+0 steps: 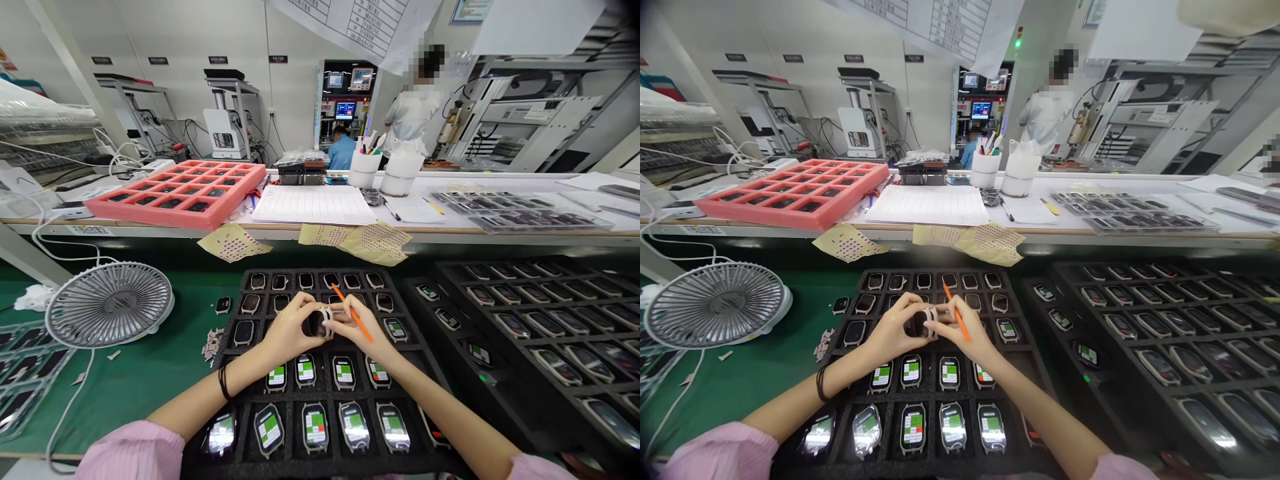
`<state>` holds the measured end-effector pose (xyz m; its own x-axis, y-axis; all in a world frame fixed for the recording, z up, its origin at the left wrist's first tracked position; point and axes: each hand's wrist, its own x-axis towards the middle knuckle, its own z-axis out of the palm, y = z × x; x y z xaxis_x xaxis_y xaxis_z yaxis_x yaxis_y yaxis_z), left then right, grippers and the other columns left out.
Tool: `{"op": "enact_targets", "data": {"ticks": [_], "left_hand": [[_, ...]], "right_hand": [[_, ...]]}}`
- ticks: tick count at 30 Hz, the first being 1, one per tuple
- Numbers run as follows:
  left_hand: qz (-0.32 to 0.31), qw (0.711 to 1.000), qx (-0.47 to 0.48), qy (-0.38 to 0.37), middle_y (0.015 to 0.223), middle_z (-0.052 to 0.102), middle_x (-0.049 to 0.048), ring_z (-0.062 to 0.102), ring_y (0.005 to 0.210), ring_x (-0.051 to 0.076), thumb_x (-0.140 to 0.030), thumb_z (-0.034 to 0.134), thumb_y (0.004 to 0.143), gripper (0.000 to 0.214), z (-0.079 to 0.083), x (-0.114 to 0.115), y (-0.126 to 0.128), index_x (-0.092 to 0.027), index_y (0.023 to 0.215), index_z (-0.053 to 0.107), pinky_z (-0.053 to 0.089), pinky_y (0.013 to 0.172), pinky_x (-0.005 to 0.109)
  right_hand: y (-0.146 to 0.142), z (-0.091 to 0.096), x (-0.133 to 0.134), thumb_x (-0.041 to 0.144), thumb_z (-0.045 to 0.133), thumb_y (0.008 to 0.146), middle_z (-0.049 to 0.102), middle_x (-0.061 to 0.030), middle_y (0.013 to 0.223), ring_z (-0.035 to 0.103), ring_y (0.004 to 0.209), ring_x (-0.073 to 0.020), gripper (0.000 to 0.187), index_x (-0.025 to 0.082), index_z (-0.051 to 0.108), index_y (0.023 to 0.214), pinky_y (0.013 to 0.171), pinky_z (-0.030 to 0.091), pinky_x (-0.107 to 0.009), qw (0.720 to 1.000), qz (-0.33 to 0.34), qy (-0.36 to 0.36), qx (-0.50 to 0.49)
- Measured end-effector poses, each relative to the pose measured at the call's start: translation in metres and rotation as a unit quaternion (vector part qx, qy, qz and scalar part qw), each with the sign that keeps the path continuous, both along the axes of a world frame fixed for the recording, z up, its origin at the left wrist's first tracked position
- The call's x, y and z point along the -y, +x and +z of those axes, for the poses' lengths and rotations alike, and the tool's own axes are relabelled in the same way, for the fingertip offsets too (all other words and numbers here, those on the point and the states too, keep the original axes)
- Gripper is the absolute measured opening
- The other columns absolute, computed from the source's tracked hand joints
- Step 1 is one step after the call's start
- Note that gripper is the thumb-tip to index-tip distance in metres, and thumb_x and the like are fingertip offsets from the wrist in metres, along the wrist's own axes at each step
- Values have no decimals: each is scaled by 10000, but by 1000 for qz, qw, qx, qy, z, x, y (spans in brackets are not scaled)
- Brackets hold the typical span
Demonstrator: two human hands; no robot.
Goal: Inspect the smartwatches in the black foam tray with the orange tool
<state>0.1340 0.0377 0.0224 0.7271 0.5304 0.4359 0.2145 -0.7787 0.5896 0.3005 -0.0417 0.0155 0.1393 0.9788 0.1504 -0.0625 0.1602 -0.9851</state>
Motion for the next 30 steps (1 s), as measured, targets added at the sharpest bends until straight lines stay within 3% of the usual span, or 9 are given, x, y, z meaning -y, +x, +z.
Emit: {"op": "enact_targets", "data": {"ticks": [3, 6, 9, 13, 20, 24, 28, 30], "left_hand": [[-28, 999, 21, -32, 1062, 549, 67, 594, 962, 210, -306, 765, 685, 594, -1, 0, 0, -223, 1212, 502, 532, 789, 323], [-47, 996, 38, -64, 1081, 572, 63, 595, 967, 206, -339, 773, 682, 679, 1, 1, -1, -240, 1258, 428, 541, 712, 288], [-50, 996, 48, -62, 1109, 582, 75, 597, 971, 204, -329, 763, 698, 610, 4, 2, -2, -223, 1214, 454, 536, 709, 281], [-46, 997, 45, -44, 1075, 603, 78, 600, 952, 205, -315, 747, 715, 445, 5, 1, -3, -198, 1085, 530, 527, 704, 280], [20, 1000, -6, -20, 933, 628, 38, 604, 812, 179, -353, 736, 697, 360, 2, -11, -10, -187, 965, 561, 499, 666, 277], [22, 997, -58, 35, 984, 625, 62, 582, 933, 230, -431, 753, 664, 396, -6, -17, -10, -181, 926, 590, 483, 808, 359], [-2, 985, -163, 51, 1141, 572, 109, 534, 1051, 311, -527, 799, 548, 584, -14, -21, -10, -180, 984, 624, 447, 880, 458], [2, 984, -174, 47, 1179, 554, 117, 521, 1080, 313, -545, 769, 590, 616, -11, -21, -10, -177, 1058, 608, 437, 895, 458]], "right_hand": [[-4, -1, -2, 338, 770, 671, 643, 29, 763, 628, 623, -127, 488, 228, 295, 676, 571, 496, -241, 998, 39, -19, -37], [-4, 3, -1, 342, 764, 674, 643, 22, 766, 612, 673, -133, 484, 228, 293, 672, 594, 471, -239, 998, 39, -24, -50], [-3, 6, 0, 349, 771, 663, 649, 10, 787, 608, 722, -147, 496, 229, 289, 671, 635, 471, -255, 997, 41, -24, -57], [0, 7, 0, 385, 735, 704, 567, 41, 732, 526, 621, -107, 469, 226, 295, 671, 589, 455, -235, 997, 42, -32, -52], [11, 8, 0, 430, 658, 773, 374, 63, 686, 433, 620, -99, 437, 226, 286, 669, 620, 457, -244, 999, 35, -31, -17], [18, -2, -3, 455, 608, 799, 403, 59, 676, 416, 588, -104, 403, 230, 295, 681, 605, 437, -256, 993, 40, -36, 107], [37, -2, 2, 445, 579, 815, 531, 31, 690, 494, 595, -125, 337, 218, 368, 682, 611, 424, -265, 953, 74, -56, 290], [54, 4, 10, 471, 505, 854, 591, 5, 699, 561, 612, -147, 314, 214, 418, 696, 613, 441, -271, 943, 41, -81, 321]]}}
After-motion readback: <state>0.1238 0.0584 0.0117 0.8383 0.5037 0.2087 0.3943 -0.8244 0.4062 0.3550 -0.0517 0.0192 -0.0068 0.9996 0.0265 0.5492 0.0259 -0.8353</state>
